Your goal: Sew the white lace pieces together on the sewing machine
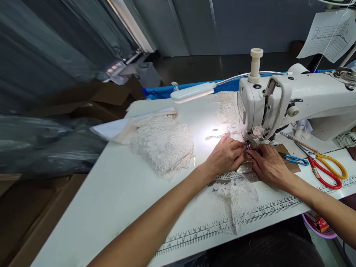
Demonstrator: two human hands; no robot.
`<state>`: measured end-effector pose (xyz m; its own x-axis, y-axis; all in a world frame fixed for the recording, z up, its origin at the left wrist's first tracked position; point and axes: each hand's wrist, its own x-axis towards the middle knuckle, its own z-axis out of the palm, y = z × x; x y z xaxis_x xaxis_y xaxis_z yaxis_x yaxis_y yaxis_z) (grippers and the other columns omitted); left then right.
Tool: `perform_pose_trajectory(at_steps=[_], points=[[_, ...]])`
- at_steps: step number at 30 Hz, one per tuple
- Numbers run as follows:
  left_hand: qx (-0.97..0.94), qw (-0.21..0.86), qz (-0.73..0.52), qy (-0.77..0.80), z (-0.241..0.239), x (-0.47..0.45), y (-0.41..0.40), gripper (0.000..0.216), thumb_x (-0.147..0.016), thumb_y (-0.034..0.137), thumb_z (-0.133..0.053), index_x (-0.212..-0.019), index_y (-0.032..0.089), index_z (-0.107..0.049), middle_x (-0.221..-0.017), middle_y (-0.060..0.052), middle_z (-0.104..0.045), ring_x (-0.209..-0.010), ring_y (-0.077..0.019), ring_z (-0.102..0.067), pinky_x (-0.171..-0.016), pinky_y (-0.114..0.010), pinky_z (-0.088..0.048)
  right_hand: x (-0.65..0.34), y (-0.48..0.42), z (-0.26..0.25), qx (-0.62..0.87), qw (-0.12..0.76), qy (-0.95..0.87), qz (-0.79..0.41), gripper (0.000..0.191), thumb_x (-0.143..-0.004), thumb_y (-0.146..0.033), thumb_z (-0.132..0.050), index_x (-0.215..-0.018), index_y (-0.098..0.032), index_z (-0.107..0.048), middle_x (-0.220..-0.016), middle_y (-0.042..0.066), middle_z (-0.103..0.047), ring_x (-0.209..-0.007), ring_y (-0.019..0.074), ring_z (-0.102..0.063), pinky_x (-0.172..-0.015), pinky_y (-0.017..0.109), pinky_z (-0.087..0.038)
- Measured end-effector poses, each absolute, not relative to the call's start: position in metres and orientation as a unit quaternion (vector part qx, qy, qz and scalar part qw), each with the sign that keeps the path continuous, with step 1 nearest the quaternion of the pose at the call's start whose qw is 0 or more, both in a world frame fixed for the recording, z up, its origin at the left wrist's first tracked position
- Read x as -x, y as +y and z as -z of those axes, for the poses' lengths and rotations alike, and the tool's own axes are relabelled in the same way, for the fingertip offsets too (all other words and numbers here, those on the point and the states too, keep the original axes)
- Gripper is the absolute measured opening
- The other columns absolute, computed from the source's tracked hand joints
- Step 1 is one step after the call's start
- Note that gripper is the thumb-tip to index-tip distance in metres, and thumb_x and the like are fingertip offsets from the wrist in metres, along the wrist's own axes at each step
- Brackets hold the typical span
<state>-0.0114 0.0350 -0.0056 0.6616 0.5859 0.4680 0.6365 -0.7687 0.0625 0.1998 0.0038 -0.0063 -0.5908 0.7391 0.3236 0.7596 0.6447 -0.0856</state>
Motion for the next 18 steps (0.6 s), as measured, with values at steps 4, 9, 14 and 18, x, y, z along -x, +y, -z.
perform_pose_trajectory(at_steps=[4, 9, 14, 18], points=[[0.908, 0.071, 0.248, -0.331, 0.004, 0.011, 0.035, 0.030, -0.096, 0.025, -0.043, -0.097, 0.018, -0.072, -0.103, -0.009, -0.071, -0.087, -0.0199, -0.066, -0.100, -0.056, -0.046, -0.199, 0.000, 0.005, 0.431, 0.163, -0.887, 0.043, 0.035, -0.096, -0.022, -0.039, -0.125, -0.017, -0.058, -0.104, 0.016, -0.060, -0.090, 0.0278, -0.050, -0.077, 0.041, -0.043], [0.907, 0.065, 0.253, -0.331, 0.002, 0.011, 0.035, 0.029, -0.098, 0.025, -0.043, -0.097, 0.017, -0.071, -0.102, -0.009, -0.068, -0.088, -0.0198, -0.063, -0.097, -0.053, -0.048, -0.197, -0.004, 0.003, 0.426, 0.167, -0.886, 0.070, 0.034, -0.094, -0.019, -0.040, -0.122, -0.014, -0.060, -0.102, 0.016, -0.060, -0.089, 0.0275, -0.050, -0.076, 0.041, -0.042], [0.905, 0.057, 0.236, -0.348, 0.003, 0.011, 0.037, 0.029, -0.098, 0.026, -0.040, -0.104, 0.015, -0.067, -0.104, -0.011, -0.065, -0.087, -0.0211, -0.059, -0.088, -0.048, -0.051, -0.201, -0.002, 0.004, 0.425, 0.191, -0.884, 0.032, 0.035, -0.094, -0.019, -0.041, -0.123, -0.017, -0.060, -0.102, 0.014, -0.060, -0.088, 0.0255, -0.051, -0.075, 0.039, -0.045], [0.905, 0.061, 0.199, -0.372, -0.014, 0.015, 0.037, 0.032, -0.100, 0.031, -0.039, -0.111, 0.013, -0.063, -0.109, -0.015, -0.062, -0.092, -0.0249, -0.058, -0.082, -0.046, -0.051, -0.211, 0.002, 0.007, 0.395, 0.237, -0.886, -0.050, 0.035, -0.096, -0.020, -0.041, -0.123, -0.016, -0.062, -0.103, 0.015, -0.059, -0.093, 0.0262, -0.056, -0.078, 0.043, -0.051]])
